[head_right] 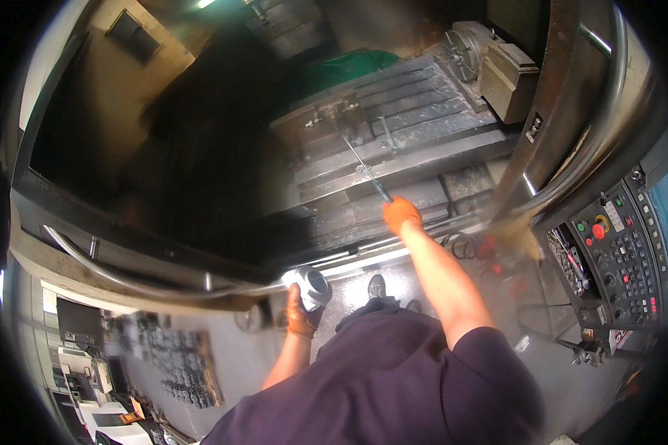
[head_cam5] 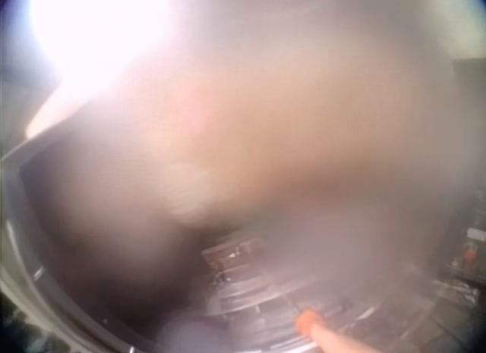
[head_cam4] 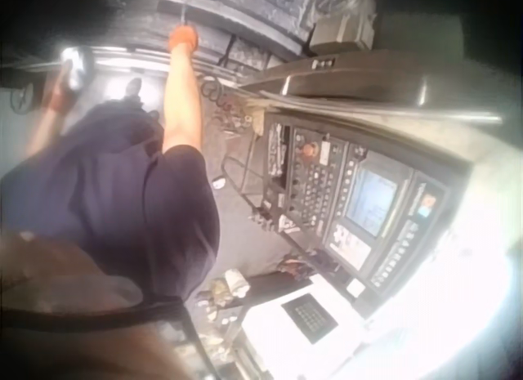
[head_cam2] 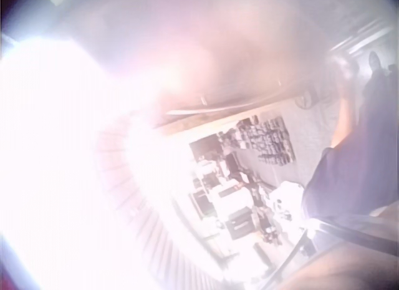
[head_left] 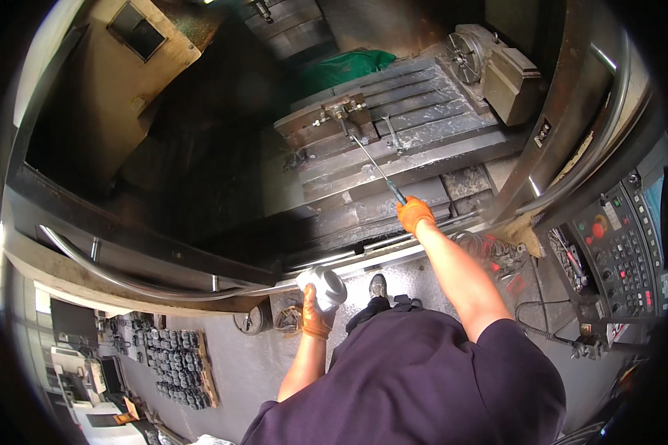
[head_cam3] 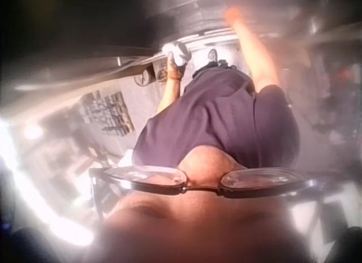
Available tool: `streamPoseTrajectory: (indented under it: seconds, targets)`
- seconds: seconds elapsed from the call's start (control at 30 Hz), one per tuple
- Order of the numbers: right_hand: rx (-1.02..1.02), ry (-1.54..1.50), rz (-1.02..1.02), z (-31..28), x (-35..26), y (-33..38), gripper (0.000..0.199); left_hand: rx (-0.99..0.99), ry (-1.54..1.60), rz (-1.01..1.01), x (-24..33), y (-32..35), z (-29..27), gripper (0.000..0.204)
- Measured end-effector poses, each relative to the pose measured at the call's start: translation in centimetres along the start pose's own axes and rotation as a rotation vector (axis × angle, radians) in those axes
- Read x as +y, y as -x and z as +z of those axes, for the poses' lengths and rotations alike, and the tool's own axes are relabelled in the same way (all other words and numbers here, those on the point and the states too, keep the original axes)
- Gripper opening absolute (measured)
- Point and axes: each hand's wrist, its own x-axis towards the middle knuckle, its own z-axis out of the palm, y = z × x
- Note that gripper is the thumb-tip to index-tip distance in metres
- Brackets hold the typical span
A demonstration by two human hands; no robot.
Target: The person secures a metal part in a vise using a wrench, then closes the machine door and operates the CNC control panel. The person later opens the door and removes the part from the vise.
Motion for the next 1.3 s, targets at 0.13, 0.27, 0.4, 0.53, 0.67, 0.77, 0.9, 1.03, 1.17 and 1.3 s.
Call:
streamPoseTrajectory:
  seconds: [0.13,0.27,0.4,0.53,0.67,0.77,0.9,1.03,1.17,1.3]
  targets:
    - [0.105,-0.011,-0.133,-1.8,1.6,1.3,0.035,-0.022,-0.061,-0.037,-0.4,-0.6,1.2,0.052]
    - [0.360,-0.014,-0.340,-3.6,4.2,6.2,0.036,-0.092,-0.100,0.012,0.3,0.5,3.0,0.051]
    - [0.671,-0.173,-0.324,-8.3,9.6,13.8,0.037,-0.042,-0.047,-0.101,0.6,-1.3,-0.1,0.054]
    - [1.060,-0.596,-0.173,-9.8,15.4,16.1,0.033,-0.076,-0.125,-0.143,0.5,-4.3,2.2,0.054]
    - [1.218,-0.421,-0.098,-13.9,12.5,13.7,0.037,-0.100,-0.191,-0.115,0.4,-7.1,5.1,0.054]
    - [1.284,-0.390,-0.044,-16.1,12.6,8.5,0.047,-0.160,-0.212,-0.151,0.4,-9.3,8.1,0.055]
    - [1.419,-0.094,-0.180,-19.6,11.2,3.5,0.056,-0.142,-0.258,-0.210,1.8,-11.6,9.3,0.054]
    - [1.267,-0.032,-0.052,-22.7,15.1,0.1,0.051,-0.191,-0.104,-0.240,2.8,-17.1,10.9,0.051]
    - [1.204,0.125,0.068,-23.0,13.5,2.1,0.045,-0.198,-0.006,-0.251,4.9,-21.3,11.7,0.058]
    - [0.954,-0.026,0.052,-16.4,8.4,3.2,0.036,-0.297,0.217,-0.389,5.2,-26.3,11.0,0.070]
